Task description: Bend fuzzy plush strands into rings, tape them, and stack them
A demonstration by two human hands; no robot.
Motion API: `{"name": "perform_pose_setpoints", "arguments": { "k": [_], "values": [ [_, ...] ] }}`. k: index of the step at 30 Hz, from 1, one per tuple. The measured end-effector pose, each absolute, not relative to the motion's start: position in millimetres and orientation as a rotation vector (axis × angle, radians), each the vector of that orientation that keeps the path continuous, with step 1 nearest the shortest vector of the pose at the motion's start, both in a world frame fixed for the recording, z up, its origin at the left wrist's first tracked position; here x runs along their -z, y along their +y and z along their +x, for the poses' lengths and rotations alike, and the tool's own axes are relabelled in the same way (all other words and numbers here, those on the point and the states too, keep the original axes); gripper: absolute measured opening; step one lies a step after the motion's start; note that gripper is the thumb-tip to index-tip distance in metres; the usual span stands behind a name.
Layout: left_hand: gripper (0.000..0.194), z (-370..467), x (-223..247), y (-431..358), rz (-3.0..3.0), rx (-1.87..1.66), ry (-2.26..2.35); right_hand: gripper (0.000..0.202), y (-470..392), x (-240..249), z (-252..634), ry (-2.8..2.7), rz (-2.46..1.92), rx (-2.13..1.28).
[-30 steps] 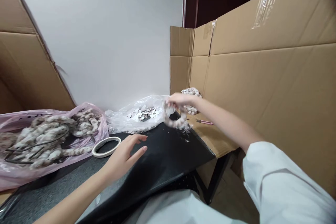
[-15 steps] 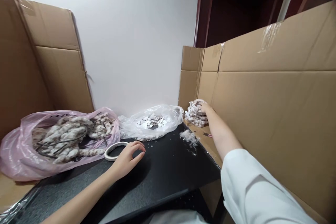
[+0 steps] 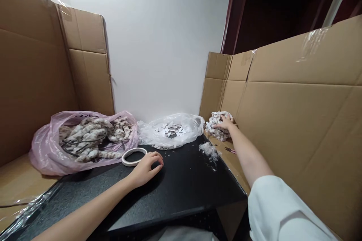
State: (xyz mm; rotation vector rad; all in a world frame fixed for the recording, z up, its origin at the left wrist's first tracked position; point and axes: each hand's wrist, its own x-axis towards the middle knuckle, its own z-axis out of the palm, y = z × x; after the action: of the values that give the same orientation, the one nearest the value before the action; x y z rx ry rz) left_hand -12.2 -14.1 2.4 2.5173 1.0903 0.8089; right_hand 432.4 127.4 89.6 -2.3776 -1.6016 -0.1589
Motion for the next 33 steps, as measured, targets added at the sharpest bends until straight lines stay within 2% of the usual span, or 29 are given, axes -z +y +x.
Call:
{"name": "perform_pose_setpoints", "arguments": {
  "k": [1, 4, 6, 11, 15, 21, 26, 29, 33],
  "values": [
    [0.018, -12, -2, -14, 2.519, -0.802, 1.091, 0.081, 125, -85, 427, -1.55, -2.407, 0.163],
    [0.018, -13, -2, -15, 2.516, -0.803, 1.099, 0.044, 117, -77, 414, -1.407, -2.354, 0.34],
    [0.019, -13, -2, -14, 2.512, -0.8, 1.102, 0.035, 110, -81, 412, -1.354, -2.231, 0.454],
    [0.019, -12, 0, -12, 2.505, -0.792, 1.08, 0.04, 98, -114, 431, -1.362, -2.166, 0.388],
    [0.019, -9, -2, -12, 2.512, -0.776, 1.046, 0.031, 93, -125, 445, -1.504, -2.169, 0.208],
    [0.021, -15, 0, -14, 2.531, -0.738, 1.051, 0.028, 82, -131, 441, -1.585, -2.194, 0.073],
    [0.022, -13, 2, -12, 2.505, -0.741, 1.02, 0.026, 78, -168, 442, -1.686, -2.258, -0.055],
    [0.021, -10, 4, -11, 2.518, -0.73, 0.998, 0.031, 88, -200, 441, -1.647, -2.25, 0.045],
    [0.02, -11, 6, -13, 2.507, -0.736, 1.002, 0.041, 113, -222, 430, -1.497, -2.172, 0.37]
  ]
}}
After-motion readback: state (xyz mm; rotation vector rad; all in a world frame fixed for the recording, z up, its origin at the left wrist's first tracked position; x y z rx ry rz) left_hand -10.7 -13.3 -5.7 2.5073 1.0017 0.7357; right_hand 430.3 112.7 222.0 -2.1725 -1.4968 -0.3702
